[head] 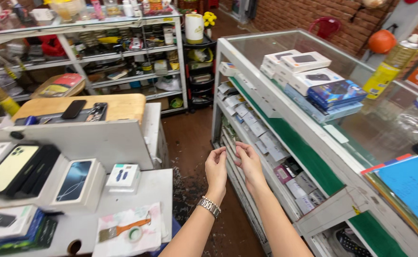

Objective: The person picks up various boxed electronic accessories and smartphone boxes from a workbench and stacks them on a glass display counter. The person handles items one at a time, including power banks, phone cases, and smartphone boxes, arranging them in neat piles on the counter.

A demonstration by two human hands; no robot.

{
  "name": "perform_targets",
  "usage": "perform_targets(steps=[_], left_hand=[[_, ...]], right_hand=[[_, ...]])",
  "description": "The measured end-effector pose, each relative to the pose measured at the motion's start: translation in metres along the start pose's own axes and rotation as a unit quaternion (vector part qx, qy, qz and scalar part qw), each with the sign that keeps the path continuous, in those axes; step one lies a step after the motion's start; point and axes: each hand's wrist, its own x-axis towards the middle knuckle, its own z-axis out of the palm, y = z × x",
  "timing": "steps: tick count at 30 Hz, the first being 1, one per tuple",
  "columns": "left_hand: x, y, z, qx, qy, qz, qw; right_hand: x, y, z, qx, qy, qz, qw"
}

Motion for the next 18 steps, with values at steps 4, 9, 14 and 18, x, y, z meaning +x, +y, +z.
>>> perform_targets(steps=[4, 9, 14, 18], left_hand=[[-0.005, 0.014, -0.072, 0.009, 0.050, 0.012, 0.999], [-0.012, 0.040, -0.172, -0.032, 0.082, 0.023, 0.996], [-0.016, 0.073, -0.283, -0.014, 0.144, 0.010, 0.990], [-0.020, 0.095, -0.377, -0.004, 0.180, 0.021, 0.983]], right_hand=[[-0.023, 0.022, 0.064, -0.017, -0.049, 0.025, 0.998], [-0.062, 0.053, 0.160, -0.030, -0.112, 0.062, 0.991], [-0.106, 0.082, 0.265, -0.028, -0.178, 0.087, 0.980], [-0.145, 0.110, 0.346, -0.038, -0.230, 0.097, 0.968]])
